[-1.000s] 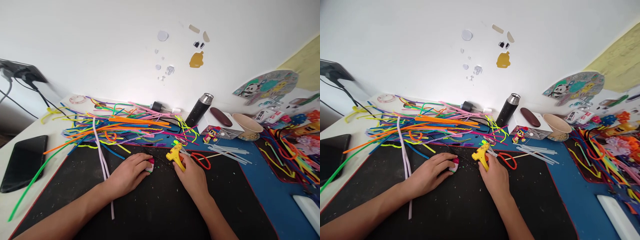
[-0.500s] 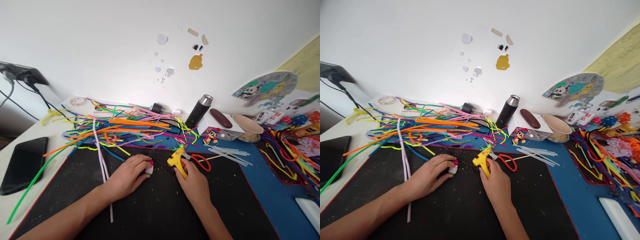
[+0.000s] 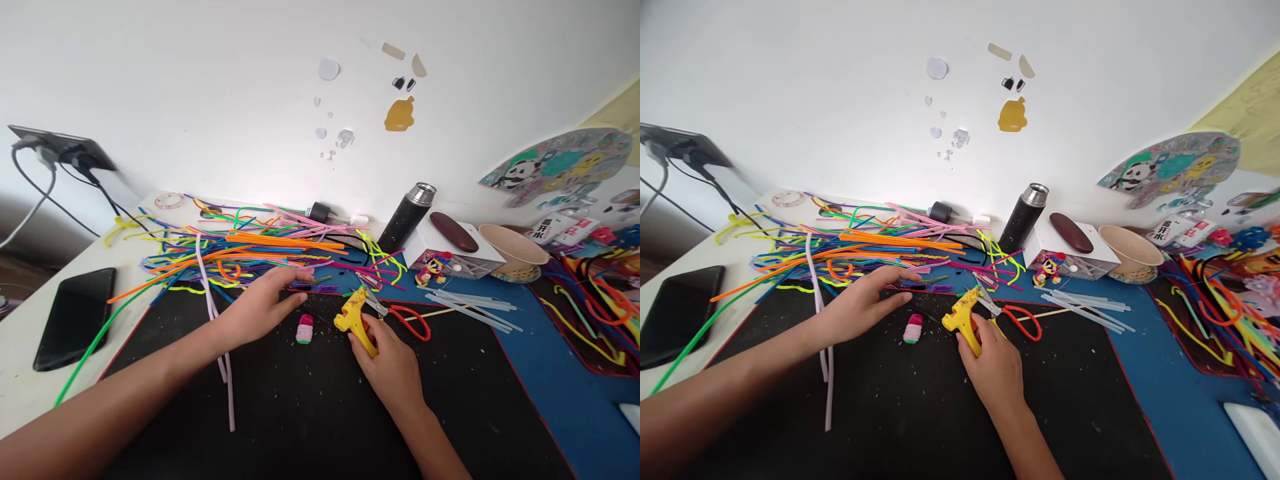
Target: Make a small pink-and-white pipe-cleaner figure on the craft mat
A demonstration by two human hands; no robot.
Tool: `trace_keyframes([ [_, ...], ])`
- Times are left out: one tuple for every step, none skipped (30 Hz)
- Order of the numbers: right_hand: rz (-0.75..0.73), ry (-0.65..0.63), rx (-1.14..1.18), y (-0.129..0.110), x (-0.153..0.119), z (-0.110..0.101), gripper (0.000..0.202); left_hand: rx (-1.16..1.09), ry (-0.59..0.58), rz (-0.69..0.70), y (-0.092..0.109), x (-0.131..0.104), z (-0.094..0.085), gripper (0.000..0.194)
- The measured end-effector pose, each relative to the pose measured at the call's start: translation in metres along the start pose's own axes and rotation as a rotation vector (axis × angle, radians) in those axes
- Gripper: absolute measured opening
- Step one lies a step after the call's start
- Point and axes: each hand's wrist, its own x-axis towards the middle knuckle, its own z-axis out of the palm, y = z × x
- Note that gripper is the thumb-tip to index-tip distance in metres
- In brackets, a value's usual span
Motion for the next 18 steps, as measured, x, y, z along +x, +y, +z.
trace_keyframes([
  [-0.003,0.007,0.006,0.000,0.000,0.000,0.036,0.026,-0.008,0.026,-0.002,0.006,0.003,0.031],
  [-0.004,0.017,0.010,0.000,-0.001,0.000,0.036,0.052,-0.016,0.057,-0.002,0.013,0.008,0.031],
  [-0.008,0.029,0.012,0.000,-0.002,0.001,0.036,0.080,-0.018,0.087,-0.002,0.019,0.013,0.031],
  [-0.014,0.041,0.013,0.001,-0.003,0.001,0.037,0.115,-0.034,0.113,-0.001,0.025,0.018,0.030],
  [-0.024,0.053,0.012,0.002,-0.004,0.002,0.037,0.158,-0.053,0.136,0.000,0.032,0.023,0.030],
  [-0.033,0.061,0.011,0.003,-0.005,0.003,0.037,0.200,-0.078,0.165,0.003,0.039,0.028,0.031],
  [-0.041,0.068,0.009,0.003,-0.006,0.004,0.037,0.241,-0.120,0.199,0.005,0.046,0.033,0.031],
  [-0.045,0.072,0.009,0.004,-0.006,0.005,0.037,0.284,-0.158,0.229,0.007,0.052,0.038,0.033],
  [-0.044,0.077,0.013,0.005,-0.007,0.007,0.037,0.327,-0.186,0.248,0.009,0.059,0.042,0.035],
  [-0.038,0.085,0.023,0.005,-0.007,0.008,0.037,0.366,-0.206,0.262,0.011,0.065,0.047,0.037],
  [-0.029,0.096,0.040,0.005,-0.008,0.008,0.037,0.392,-0.227,0.277,0.012,0.071,0.051,0.037],
  [-0.017,0.107,0.065,0.006,-0.008,0.009,0.037,0.413,-0.248,0.286,0.012,0.076,0.055,0.036],
  [-0.004,0.115,0.095,0.006,-0.008,0.009,0.037,0.436,-0.266,0.285,0.012,0.080,0.059,0.035],
  [0.009,0.119,0.127,0.006,-0.008,0.009,0.037,0.449,-0.280,0.284,0.012,0.084,0.063,0.034],
  [0.020,0.121,0.156,0.006,-0.008,0.009,0.037,0.452,-0.291,0.288,0.012,0.088,0.066,0.032],
  [0.030,0.120,0.178,0.006,-0.008,0.009,0.036,0.449,-0.299,0.295,0.011,0.091,0.070,0.031],
  [0.036,0.118,0.193,0.006,-0.008,0.008,0.036,0.445,-0.306,0.302,0.011,0.095,0.073,0.031],
  [0.042,0.115,0.204,0.005,-0.009,0.008,0.036,0.441,-0.311,0.308,0.010,0.098,0.076,0.032],
])
